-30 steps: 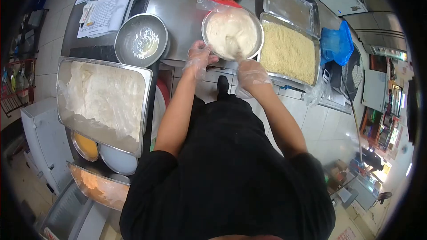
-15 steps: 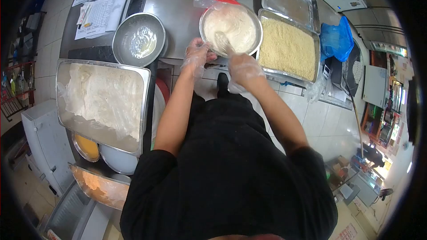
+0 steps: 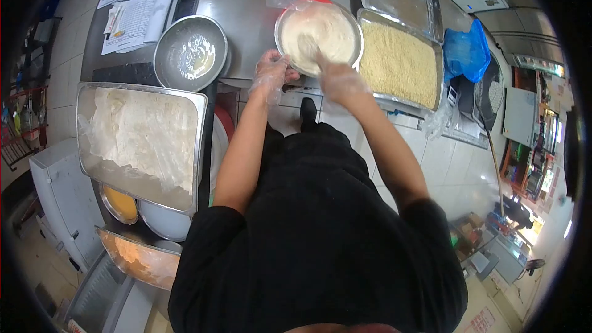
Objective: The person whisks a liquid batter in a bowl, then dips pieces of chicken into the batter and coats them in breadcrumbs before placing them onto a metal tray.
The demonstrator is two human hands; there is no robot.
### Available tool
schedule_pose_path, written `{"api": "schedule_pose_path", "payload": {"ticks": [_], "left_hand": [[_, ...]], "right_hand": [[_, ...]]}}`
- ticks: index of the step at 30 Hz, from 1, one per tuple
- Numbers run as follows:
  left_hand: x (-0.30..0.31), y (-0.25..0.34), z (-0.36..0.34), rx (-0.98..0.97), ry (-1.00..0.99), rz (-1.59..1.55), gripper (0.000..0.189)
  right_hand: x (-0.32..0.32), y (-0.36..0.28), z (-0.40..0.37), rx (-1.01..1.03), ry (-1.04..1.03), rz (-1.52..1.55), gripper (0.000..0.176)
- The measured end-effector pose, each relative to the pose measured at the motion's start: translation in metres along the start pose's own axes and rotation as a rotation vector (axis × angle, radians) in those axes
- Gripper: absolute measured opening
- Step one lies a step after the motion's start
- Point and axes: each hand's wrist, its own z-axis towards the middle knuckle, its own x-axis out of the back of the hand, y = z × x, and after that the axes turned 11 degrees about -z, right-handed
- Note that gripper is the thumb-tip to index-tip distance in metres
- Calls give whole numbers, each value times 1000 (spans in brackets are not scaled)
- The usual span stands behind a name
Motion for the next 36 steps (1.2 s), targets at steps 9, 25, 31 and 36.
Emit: {"api": "schedule_pose_path", "payload": {"ticks": [9,25,31,36], "left_hand": [[0,2,3,-43,-32,23,29],[4,0,3,-78,-68,36,30],[4,0,5,-52,-75,37,27],[4,0,10,-17,-48,41,37]], "right_hand": [[-19,13,28,-195,59,-15,72],[-12,3,8,-158,136,-96,68],[-19,6,17,-69,92,-78,64],[-2,-7,0,0,33,-27,63]]}}
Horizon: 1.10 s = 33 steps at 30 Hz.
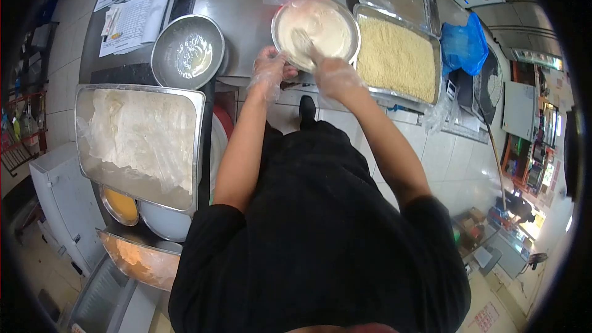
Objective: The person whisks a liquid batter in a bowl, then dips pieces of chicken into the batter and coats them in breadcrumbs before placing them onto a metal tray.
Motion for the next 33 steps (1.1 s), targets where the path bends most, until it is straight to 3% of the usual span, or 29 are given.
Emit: {"api": "schedule_pose_path", "payload": {"ticks": [4,5,6,8,9,10,12,13,14,16,17,18,20,21,24,25,26,28,30,33], "left_hand": [[2,-3,-1,0,-31,-52,36],[0,3,4,-18,-29,-61,36],[-1,4,2,-22,-21,-56,30],[1,-3,-5,1,-16,-34,24],[2,-2,-4,-13,-37,-50,25],[3,0,-4,-26,-56,-64,25],[-1,2,-3,-22,-22,-38,26],[-4,1,-1,-3,18,-18,27],[-2,-2,1,9,20,-16,27],[-2,3,-10,-30,-18,1,28],[0,-1,-11,-31,-17,4,28],[3,-5,-9,-23,-8,-5,28],[-4,3,3,-38,-2,-37,29],[-4,3,3,-38,8,-36,29],[-3,1,-11,-47,12,-9,27],[0,-2,-11,-31,1,-35,25],[0,-1,-7,-24,-14,-65,24],[-4,3,1,-13,18,-38,24],[1,-4,-1,-63,-23,-46,25],[2,-5,-11,-33,-2,-18,25]], "right_hand": [[-19,-8,3,-168,108,-67,64],[-6,-15,-8,-154,-36,-116,66],[-6,-11,0,-147,-36,-120,66],[-22,5,20,-19,101,26,77],[-21,3,26,-54,241,-113,76],[-23,0,21,-54,240,-111,76],[-11,-14,1,-324,28,22,55],[-4,-15,-8,-141,-9,-116,49],[-7,-8,3,-145,-20,-113,49],[-22,13,32,-61,118,-143,56],[-47,23,31,30,211,-302,65],[-44,15,24,28,220,-302,65],[-28,-4,5,-210,51,-69,68],[-15,-2,-3,-33,110,-103,70],[-35,22,21,-142,143,-109,76],[-43,16,9,-210,316,-65,73],[-46,13,3,-206,330,-71,73],[-28,-5,-10,-113,90,-99,71],[-50,25,16,-12,331,-95,66],[-49,26,7,-189,278,-70,62]]}}
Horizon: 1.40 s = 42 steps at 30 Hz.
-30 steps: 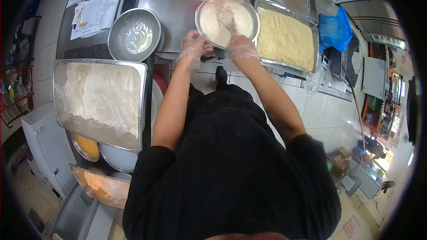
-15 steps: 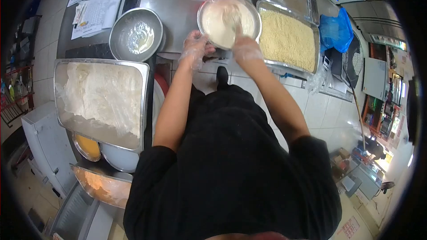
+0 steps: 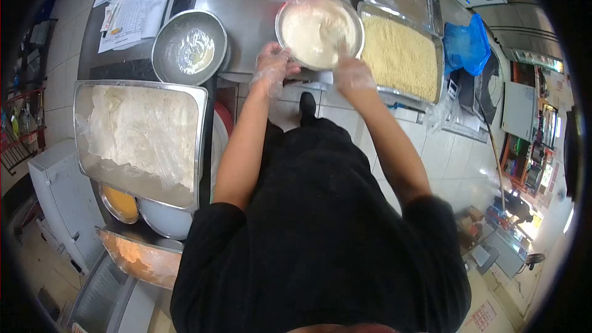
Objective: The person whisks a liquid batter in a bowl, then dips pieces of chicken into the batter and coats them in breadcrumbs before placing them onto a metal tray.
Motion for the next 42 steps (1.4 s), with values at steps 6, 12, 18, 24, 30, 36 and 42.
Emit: {"api": "schedule_pose_path", "payload": {"ticks": [6,12,18,24,30,36,42], "left_hand": [[-4,4,4,24,15,12,25],[-4,1,3,6,-4,2,25],[-4,-3,6,20,18,4,24],[-6,3,5,-4,46,-20,21],[-5,7,13,-7,19,-35,21],[-7,9,4,-7,30,-8,21],[-6,9,8,35,22,9,27]], "right_hand": [[31,-6,9,-124,-237,-4,68],[32,-9,-1,-13,-270,27,68],[34,-3,-13,167,-150,69,64],[38,-10,-4,131,-205,45,59],[48,-25,-13,68,-245,30,57],[53,-27,-4,10,-325,146,59],[46,1,41,60,-361,459,53]]}}
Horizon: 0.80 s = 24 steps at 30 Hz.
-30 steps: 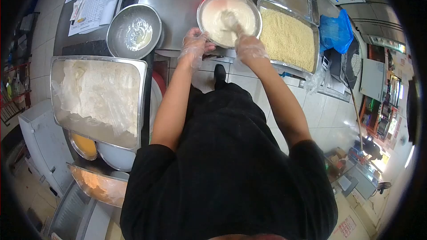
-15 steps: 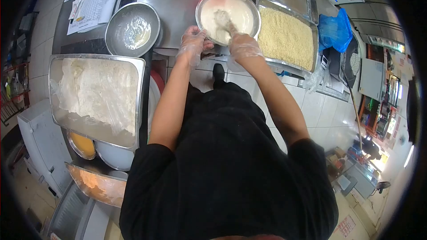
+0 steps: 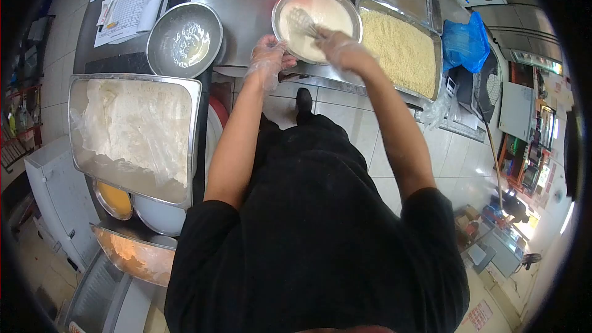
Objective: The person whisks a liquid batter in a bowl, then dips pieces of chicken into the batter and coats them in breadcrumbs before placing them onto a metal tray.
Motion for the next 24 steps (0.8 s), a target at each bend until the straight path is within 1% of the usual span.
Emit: {"api": "schedule_pose_path", "payload": {"ticks": [1,2,3,4,5,7,8,9,11,12,13,15,16,17,19,20,22,23,24], "left_hand": [[-1,-2,-1,-26,3,-18,29],[-2,-4,-3,-49,4,-36,30],[-1,-6,-4,-47,3,-31,30],[0,-7,-4,-72,-6,-52,31],[1,-8,-5,-95,-13,-71,32],[3,-6,-7,-82,-26,-72,32],[3,-4,-7,-73,-40,-82,32],[3,-2,-6,-72,-46,-79,32],[3,0,-7,-49,-56,-24,40],[2,0,-8,-48,-59,-23,40],[1,1,-9,-46,-49,-26,40],[-1,2,-10,-46,-50,-22,40],[-1,0,-10,-51,-47,-14,39],[-1,-1,-11,-56,-44,-8,39],[-4,1,-15,-48,-33,1,39],[-5,2,-17,-41,-14,6,39],[-3,1,-12,-37,-23,-8,40],[-3,-1,-10,-29,-28,-22,40],[-3,-1,-8,-32,-32,-20,40]], "right_hand": [[6,11,12,246,67,-37,49],[8,20,21,68,6,185,46],[25,6,17,-114,-52,406,44],[31,20,28,491,68,-202,42],[25,30,37,488,70,-198,42],[43,-8,20,314,-99,-382,41],[35,5,29,534,-102,-426,37],[32,4,27,528,-99,-426,37],[23,0,24,618,-208,-770,32],[19,-3,21,656,-243,-977,29],[23,-14,5,651,-242,-973,29],[41,-41,-33,215,-224,-674,29],[31,-36,-31,244,-177,-759,29],[31,-36,-38,237,-175,-756,29],[36,-39,-59,341,-139,-933,27],[38,-41,-67,338,-138,-931,27],[44,-41,-75,242,-89,-904,21],[44,-37,-76,238,-88,-903,21],[47,-33,-74,217,-110,-998,21]]}}
